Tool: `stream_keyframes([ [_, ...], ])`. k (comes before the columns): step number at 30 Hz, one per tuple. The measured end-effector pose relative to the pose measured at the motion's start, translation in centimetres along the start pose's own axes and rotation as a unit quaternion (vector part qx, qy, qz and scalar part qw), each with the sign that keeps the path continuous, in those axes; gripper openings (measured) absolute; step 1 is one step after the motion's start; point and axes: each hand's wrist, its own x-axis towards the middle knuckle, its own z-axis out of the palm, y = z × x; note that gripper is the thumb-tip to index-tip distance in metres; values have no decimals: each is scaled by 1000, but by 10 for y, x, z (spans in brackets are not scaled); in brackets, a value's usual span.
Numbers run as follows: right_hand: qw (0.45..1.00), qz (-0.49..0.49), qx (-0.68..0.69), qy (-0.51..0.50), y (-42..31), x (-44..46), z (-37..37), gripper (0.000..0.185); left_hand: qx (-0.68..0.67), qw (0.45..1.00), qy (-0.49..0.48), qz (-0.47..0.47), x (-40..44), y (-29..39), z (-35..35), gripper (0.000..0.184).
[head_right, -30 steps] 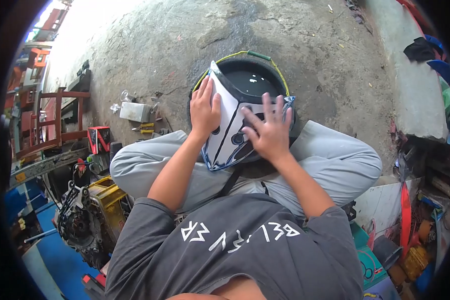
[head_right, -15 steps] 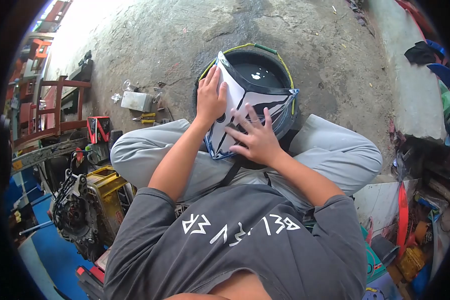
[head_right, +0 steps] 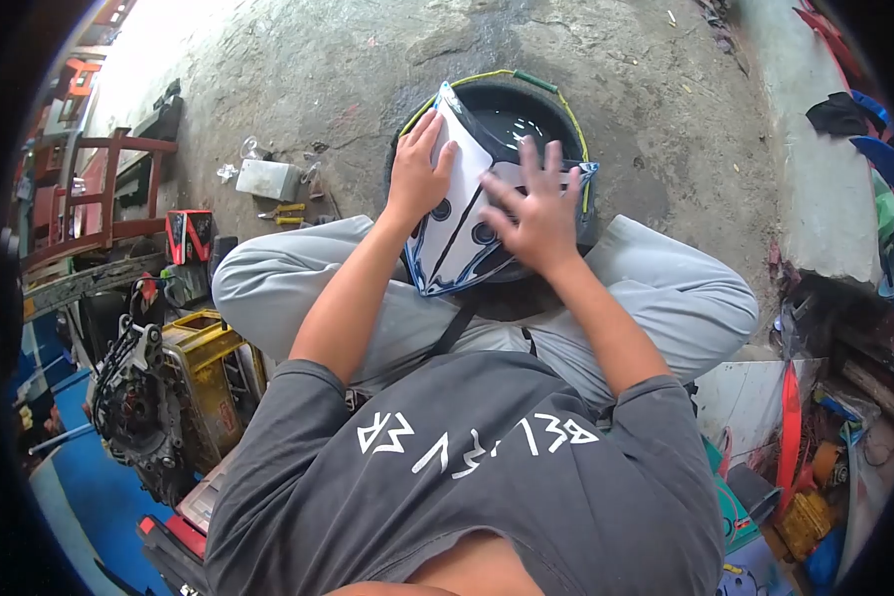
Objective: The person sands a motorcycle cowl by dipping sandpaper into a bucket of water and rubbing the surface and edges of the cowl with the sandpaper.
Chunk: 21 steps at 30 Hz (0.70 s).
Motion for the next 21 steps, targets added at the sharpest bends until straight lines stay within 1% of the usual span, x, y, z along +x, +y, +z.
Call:
stream_keyframes([
  [2,999,17,34,10,-11,-1,2,53,-31,999,6,-5,1,-1,-3,49],
  [4,990,-100,44,-94,-31,-29,5,54,-54,999,2,1,1,-7,-5,47],
  [5,978,-157,69,-117,-37,-45,13,53,-49,999,7,4,2,-7,-5,45],
  [6,974,-172,79,-126,-43,-50,12,51,-60,998,8,7,6,-7,-7,46],
  [8,985,-128,64,-99,-25,-34,10,49,-81,997,7,3,7,-9,-9,46],
  [10,1000,-20,6,-16,-7,0,3,47,-107,994,-1,-27,1,-4,-12,46],
  [12,999,21,-26,36,-4,15,6,48,-113,993,3,-22,6,-5,-13,45],
  [13,1000,-17,3,-5,-14,8,7,50,-97,995,13,-7,7,-8,-10,44],
  [14,997,-51,31,-47,-30,-11,10,52,-102,995,11,-10,6,-10,-9,44],
  [15,989,-118,61,-70,-35,-28,19,56,-107,994,9,-14,5,-11,-8,44],
  [16,986,-142,42,-80,-43,-34,19,53,-111,994,6,-18,7,-9,-9,44],
  [18,993,-99,36,-58,-27,-13,12,49,-126,992,3,-33,10,-12,-8,45],
  [20,999,12,-26,22,-4,19,13,46,-148,988,7,-50,8,-12,-8,45],
  [21,998,7,-33,43,1,26,12,45,-164,984,-4,-76,9,-7,-12,47],
])
